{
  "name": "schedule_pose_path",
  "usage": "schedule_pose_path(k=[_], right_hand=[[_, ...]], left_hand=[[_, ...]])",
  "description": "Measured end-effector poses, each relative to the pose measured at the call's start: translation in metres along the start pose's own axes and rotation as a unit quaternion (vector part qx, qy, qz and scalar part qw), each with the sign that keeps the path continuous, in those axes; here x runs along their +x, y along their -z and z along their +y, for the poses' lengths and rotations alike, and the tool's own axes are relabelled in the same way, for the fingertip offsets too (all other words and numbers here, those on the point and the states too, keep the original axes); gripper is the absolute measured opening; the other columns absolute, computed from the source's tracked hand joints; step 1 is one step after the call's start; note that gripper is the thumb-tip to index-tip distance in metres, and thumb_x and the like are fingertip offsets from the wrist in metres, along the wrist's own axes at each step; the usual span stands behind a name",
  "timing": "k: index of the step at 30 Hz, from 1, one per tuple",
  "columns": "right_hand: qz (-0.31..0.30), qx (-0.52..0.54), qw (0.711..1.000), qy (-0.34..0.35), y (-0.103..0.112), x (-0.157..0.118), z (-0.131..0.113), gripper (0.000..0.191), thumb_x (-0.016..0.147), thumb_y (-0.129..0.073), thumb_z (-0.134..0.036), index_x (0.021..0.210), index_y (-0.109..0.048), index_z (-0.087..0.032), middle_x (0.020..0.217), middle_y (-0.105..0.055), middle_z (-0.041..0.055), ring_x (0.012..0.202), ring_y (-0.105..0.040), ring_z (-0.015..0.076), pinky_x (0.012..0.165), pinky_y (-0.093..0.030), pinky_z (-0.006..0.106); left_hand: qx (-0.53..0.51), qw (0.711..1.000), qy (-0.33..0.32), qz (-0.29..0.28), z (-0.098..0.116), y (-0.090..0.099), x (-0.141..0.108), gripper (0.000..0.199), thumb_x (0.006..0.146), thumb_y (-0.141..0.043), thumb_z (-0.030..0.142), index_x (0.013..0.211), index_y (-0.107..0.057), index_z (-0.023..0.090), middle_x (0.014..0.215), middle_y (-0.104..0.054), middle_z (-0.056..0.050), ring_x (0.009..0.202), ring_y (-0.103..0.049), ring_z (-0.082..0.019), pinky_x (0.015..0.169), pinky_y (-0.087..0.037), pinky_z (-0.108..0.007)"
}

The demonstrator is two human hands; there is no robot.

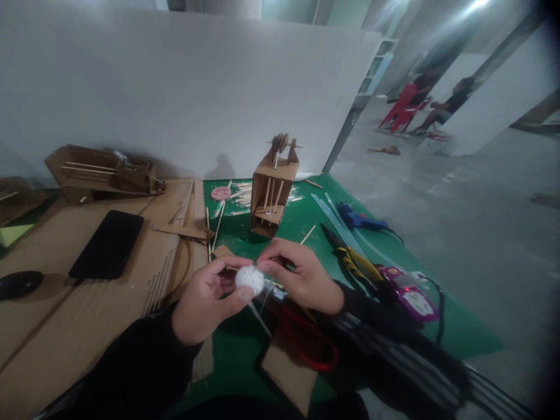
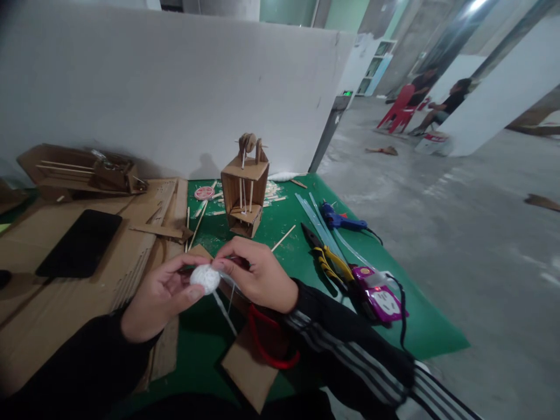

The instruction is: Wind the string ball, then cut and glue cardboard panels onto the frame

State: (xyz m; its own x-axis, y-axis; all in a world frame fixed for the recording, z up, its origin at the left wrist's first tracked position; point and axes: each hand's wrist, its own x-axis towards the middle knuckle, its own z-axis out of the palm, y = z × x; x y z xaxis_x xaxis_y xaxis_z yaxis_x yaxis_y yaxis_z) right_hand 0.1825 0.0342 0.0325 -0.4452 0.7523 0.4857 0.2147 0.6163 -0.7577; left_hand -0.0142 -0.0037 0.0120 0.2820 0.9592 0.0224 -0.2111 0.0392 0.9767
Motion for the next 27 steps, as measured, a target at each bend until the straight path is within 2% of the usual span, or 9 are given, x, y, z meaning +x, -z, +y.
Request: schedule_pose_path(k=[5,11,16,22,27], right_hand=[[0.037,0.111,0.988,-0.099,-0.018,-0.005,0.010,0.027,0.092,-0.059,-0.043,0.084,-0.061,-0.018,0.069,-0.058,-0.0007,0.060,-0.050,0.0114,0.056,-0.041,0.022],[0.058,0.129,0.981,-0.133,-0.040,-0.012,0.021,0.031,0.093,-0.054,-0.047,0.083,-0.056,-0.018,0.066,-0.050,-0.0031,0.058,-0.044,0.0106,0.054,-0.038,0.022],[0.035,0.103,0.985,-0.134,-0.048,-0.018,0.020,0.023,0.095,-0.053,-0.036,0.080,-0.056,-0.018,0.066,-0.049,-0.0036,0.059,-0.041,0.0104,0.055,-0.035,0.022],[0.013,0.014,0.994,-0.111,-0.047,-0.025,0.004,0.014,0.093,-0.054,-0.023,0.081,-0.058,-0.018,0.066,-0.049,-0.0041,0.058,-0.041,0.0092,0.056,-0.032,0.021],[-0.020,-0.021,0.998,-0.062,-0.043,-0.031,-0.013,0.009,0.089,-0.052,-0.015,0.082,-0.056,-0.018,0.069,-0.052,-0.0026,0.061,-0.045,0.0097,0.058,-0.035,0.021]], left_hand=[[-0.031,0.999,-0.043,0.010,-0.001,-0.005,-0.001,0.028,0.080,-0.075,0.027,0.106,-0.067,0.021,0.099,-0.070,-0.004,0.083,-0.065,-0.013,0.074,-0.052,-0.021],[-0.033,0.998,-0.039,0.040,-0.011,-0.004,-0.002,0.031,0.092,-0.061,0.036,0.120,-0.061,0.024,0.111,-0.067,-0.005,0.099,-0.062,-0.014,0.087,-0.047,-0.021],[0.008,0.997,-0.043,0.069,-0.008,-0.007,-0.002,0.042,0.092,-0.059,0.037,0.132,-0.053,0.024,0.110,-0.067,-0.004,0.092,-0.063,-0.012,0.087,-0.049,-0.022],[0.093,0.988,-0.023,0.123,-0.002,-0.007,0.004,0.041,0.090,-0.059,0.043,0.121,-0.057,0.017,0.111,-0.069,-0.008,0.094,-0.066,-0.017,0.087,-0.051,-0.026],[0.096,0.988,-0.002,0.118,-0.005,-0.007,0.006,0.042,0.088,-0.062,0.044,0.119,-0.055,0.016,0.112,-0.067,-0.008,0.101,-0.064,-0.018,0.089,-0.049,-0.027]])
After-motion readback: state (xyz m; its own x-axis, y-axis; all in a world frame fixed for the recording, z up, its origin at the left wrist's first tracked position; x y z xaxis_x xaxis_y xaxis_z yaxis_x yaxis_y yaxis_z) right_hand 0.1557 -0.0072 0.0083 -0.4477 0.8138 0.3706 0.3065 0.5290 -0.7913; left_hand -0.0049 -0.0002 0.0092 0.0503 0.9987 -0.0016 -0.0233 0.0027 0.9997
